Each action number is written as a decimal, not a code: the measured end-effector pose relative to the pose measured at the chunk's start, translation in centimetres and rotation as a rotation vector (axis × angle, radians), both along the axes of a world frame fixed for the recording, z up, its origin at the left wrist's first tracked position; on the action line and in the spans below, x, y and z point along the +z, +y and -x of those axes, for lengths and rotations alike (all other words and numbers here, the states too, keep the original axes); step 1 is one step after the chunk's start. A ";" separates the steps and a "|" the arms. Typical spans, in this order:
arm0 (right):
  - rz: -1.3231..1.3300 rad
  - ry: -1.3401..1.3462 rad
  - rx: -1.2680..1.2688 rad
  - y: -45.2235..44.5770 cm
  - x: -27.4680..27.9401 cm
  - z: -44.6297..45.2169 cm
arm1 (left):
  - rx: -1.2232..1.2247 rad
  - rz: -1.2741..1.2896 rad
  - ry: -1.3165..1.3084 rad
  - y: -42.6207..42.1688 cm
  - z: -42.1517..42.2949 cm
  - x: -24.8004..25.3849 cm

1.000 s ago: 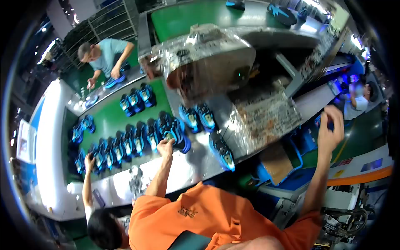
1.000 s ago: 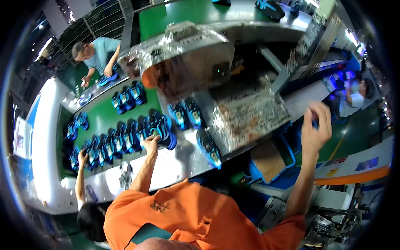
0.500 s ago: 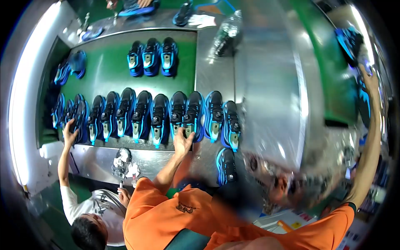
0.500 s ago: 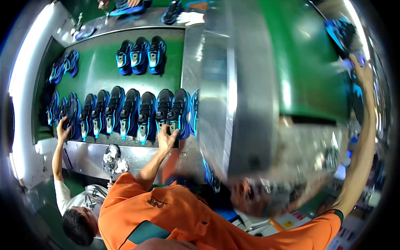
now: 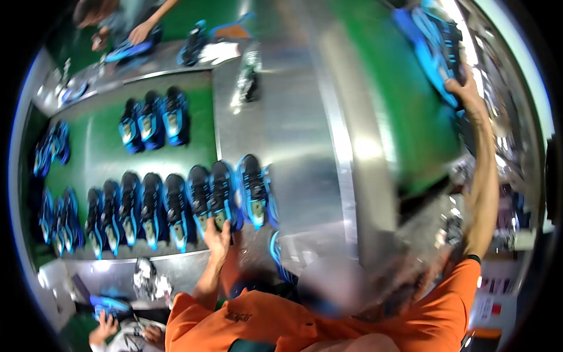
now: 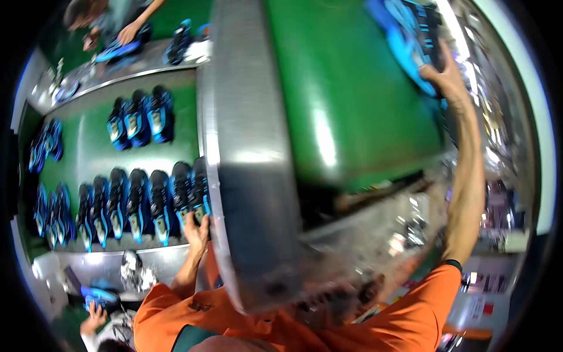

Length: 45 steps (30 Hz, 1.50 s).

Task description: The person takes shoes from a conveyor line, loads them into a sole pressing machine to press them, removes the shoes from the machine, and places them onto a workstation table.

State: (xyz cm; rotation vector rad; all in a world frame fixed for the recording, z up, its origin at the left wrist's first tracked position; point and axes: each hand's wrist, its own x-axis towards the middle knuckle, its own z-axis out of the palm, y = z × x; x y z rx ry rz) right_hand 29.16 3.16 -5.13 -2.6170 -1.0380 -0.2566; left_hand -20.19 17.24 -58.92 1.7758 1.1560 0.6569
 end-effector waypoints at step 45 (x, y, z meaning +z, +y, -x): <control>-1.763 -0.522 -1.578 -52.4 -28.1 95.0 | -2.623 0.951 0.008 -63.7 26.2 23.7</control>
